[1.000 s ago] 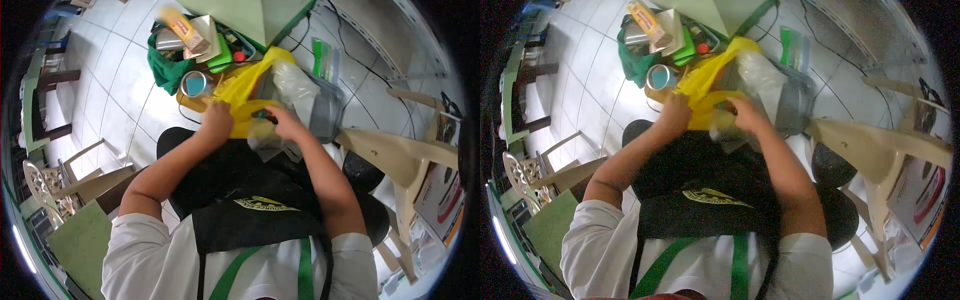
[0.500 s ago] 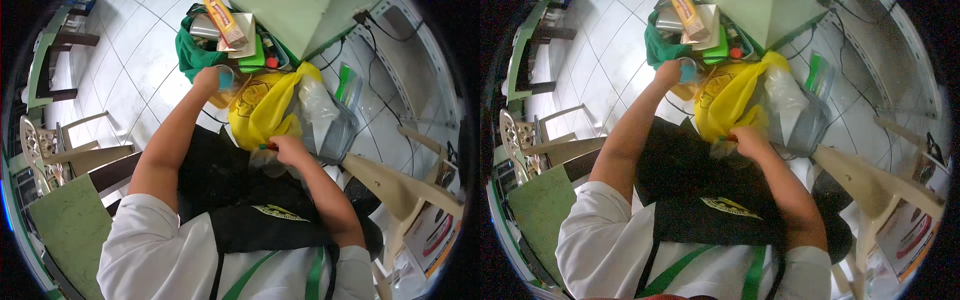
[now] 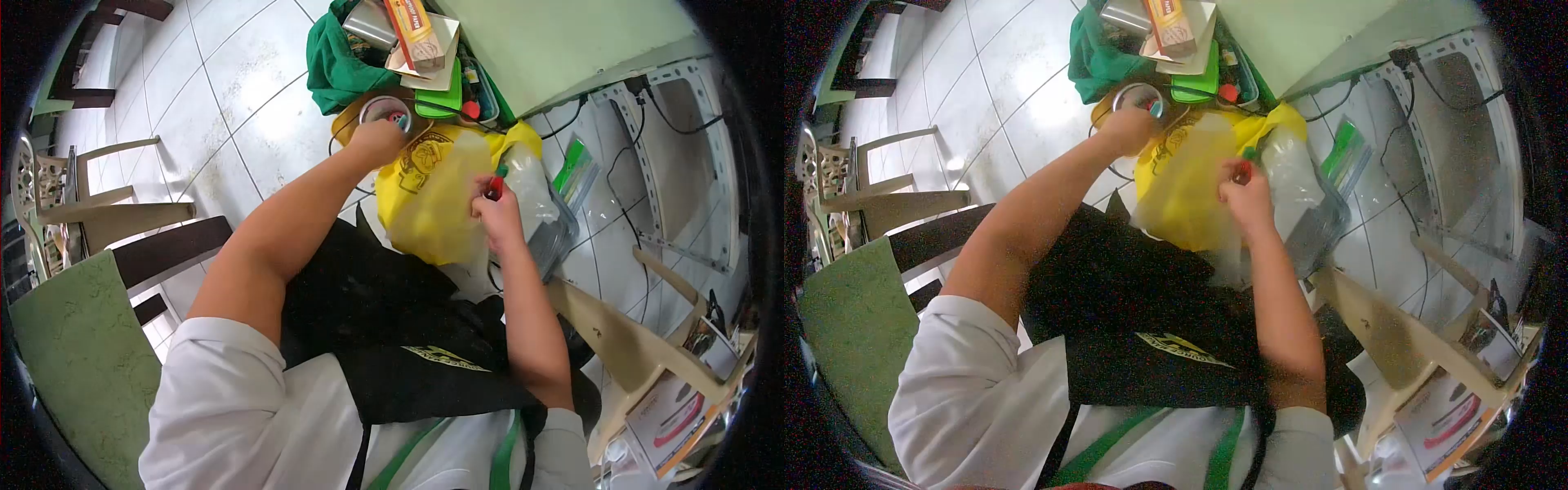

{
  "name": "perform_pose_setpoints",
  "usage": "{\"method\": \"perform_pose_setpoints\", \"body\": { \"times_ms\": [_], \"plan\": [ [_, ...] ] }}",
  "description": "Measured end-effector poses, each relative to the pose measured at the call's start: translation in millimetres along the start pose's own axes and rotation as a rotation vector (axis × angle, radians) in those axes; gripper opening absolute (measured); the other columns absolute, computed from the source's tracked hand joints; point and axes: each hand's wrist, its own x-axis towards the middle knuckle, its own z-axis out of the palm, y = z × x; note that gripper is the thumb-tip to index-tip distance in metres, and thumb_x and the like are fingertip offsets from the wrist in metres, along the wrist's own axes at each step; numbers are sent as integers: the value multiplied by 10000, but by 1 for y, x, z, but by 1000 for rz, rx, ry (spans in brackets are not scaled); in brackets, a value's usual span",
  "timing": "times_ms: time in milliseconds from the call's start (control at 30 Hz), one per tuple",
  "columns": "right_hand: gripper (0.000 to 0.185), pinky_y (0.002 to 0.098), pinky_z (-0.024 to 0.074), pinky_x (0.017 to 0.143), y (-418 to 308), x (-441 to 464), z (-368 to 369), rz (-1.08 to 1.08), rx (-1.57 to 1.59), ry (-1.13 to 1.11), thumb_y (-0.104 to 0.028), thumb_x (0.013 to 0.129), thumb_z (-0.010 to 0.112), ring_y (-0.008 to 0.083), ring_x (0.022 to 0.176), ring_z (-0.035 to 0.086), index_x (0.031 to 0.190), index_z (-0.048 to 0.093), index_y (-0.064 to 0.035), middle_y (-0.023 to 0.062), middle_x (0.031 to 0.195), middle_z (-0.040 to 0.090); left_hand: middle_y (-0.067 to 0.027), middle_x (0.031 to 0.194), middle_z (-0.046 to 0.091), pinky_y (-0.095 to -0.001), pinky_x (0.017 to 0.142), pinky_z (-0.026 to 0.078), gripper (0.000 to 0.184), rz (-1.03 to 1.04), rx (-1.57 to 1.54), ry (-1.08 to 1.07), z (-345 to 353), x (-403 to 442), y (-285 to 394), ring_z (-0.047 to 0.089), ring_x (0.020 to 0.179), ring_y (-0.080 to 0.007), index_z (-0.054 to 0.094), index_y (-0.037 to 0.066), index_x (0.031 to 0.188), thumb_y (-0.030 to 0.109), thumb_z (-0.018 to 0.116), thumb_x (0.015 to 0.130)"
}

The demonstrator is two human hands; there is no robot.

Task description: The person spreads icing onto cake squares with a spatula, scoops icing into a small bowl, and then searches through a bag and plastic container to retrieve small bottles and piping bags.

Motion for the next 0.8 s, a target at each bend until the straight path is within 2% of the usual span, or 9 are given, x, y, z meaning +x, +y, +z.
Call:
{"method": "perform_pose_setpoints", "body": {
  "times_ms": [33,167,200,267,300,400,567,633,800],
  "plan": [
    [339,259,469,678,4,2,-1,62,200,-3,25,746,540,129,753,585,1073,595,-41,11,849,602,-174,858,698,-439,688,552,169,-141,-69,27,0,-4,1,695,799,-337,698,46,794,173,587,796],
    [389,282,509,704,27,36,-28,320,724,-136,-31,724,456,191,740,607,1091,578,-73,28,817,601,-127,784,685,-424,710,533,119,-59,130,77,-67,-49,27,679,782,-320,683,66,833,112,587,779],
    [318,323,542,737,-13,21,-14,348,748,-23,-115,831,510,218,761,640,1140,578,-86,44,863,644,-111,777,675,-412,731,524,139,-17,195,148,-91,-69,41,671,782,-310,676,73,879,88,585,775],
    [346,341,552,781,-25,36,-22,322,739,-275,-290,931,582,221,830,668,1213,578,-90,68,976,679,-88,841,643,-374,803,490,210,127,247,276,-139,-113,71,650,852,-272,631,86,979,69,572,779],
    [541,339,549,799,-30,48,-24,290,544,-239,-520,930,578,198,900,676,1255,583,-88,92,1072,685,-78,891,628,-358,846,466,229,179,290,309,-165,-130,84,633,903,-252,612,90,1008,80,572,783],
    [770,384,512,909,-115,16,-26,134,534,-422,-716,880,443,226,1044,642,1339,517,-102,97,1238,630,-77,999,599,-337,916,427,225,322,402,438,-216,-163,110,602,982,-217,583,91,1021,117,567,798],
    [979,416,379,1102,-200,-42,-41,-187,644,-634,-818,814,307,260,1272,488,1452,369,-77,118,1409,484,-81,1067,597,-341,1018,396,207,504,699,704,-284,-208,156,590,1014,-209,550,141,973,149,592,770],
    [930,454,370,1106,-193,-18,-52,-156,1193,-1191,-780,846,366,284,1301,456,1477,330,-97,124,1452,434,-76,1071,600,-336,1040,386,226,582,713,776,-307,-224,170,590,1031,-208,540,153,969,154,605,752],
    [919,464,367,1107,-230,-79,-55,-131,1275,-907,-768,848,395,293,1302,454,1479,329,-103,128,1456,428,-77,1077,621,-343,1046,417,276,681,701,856,-339,-250,197,605,1051,-215,523,162,978,163,640,728]
  ]
}}
